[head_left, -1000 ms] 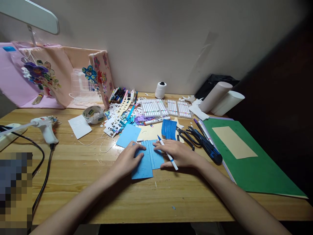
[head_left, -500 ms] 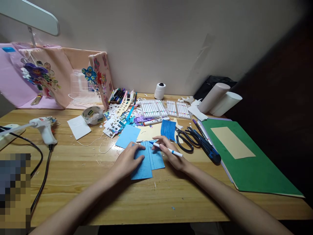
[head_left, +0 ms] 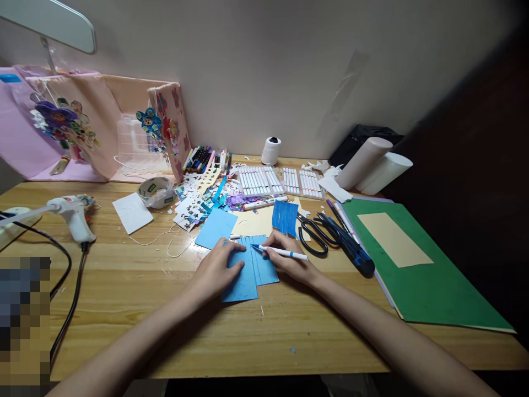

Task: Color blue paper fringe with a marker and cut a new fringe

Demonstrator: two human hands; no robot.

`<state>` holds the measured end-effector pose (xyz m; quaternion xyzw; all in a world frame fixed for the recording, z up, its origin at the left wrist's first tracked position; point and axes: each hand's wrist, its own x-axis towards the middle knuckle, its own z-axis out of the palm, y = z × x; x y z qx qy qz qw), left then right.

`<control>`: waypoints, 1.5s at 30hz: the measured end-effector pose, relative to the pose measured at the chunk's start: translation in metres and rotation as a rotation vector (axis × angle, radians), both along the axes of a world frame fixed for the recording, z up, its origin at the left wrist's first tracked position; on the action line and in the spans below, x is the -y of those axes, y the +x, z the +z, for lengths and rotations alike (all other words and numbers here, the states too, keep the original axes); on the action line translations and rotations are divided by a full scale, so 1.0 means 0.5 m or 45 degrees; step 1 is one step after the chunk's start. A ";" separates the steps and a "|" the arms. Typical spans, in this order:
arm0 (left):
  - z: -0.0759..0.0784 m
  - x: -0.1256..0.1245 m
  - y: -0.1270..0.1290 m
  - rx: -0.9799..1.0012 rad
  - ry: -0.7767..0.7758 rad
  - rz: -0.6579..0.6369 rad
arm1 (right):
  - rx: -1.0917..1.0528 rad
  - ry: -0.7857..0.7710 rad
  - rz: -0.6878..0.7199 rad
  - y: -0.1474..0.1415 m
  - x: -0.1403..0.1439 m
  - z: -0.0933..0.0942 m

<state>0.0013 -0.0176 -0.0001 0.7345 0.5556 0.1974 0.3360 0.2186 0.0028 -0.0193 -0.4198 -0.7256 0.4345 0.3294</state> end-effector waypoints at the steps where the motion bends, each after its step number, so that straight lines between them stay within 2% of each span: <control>1: 0.001 0.000 0.000 -0.003 -0.002 -0.001 | 0.008 0.012 0.009 0.000 0.000 0.002; 15: 0.001 0.006 0.005 -0.028 0.024 0.027 | 0.058 0.102 0.043 -0.002 0.000 0.012; 37: 0.001 0.009 0.009 -0.050 0.024 0.051 | 0.109 0.123 0.087 0.003 -0.004 0.005; 45: 0.002 0.009 0.010 -0.074 0.034 0.049 | 0.156 0.132 0.134 0.002 -0.001 0.014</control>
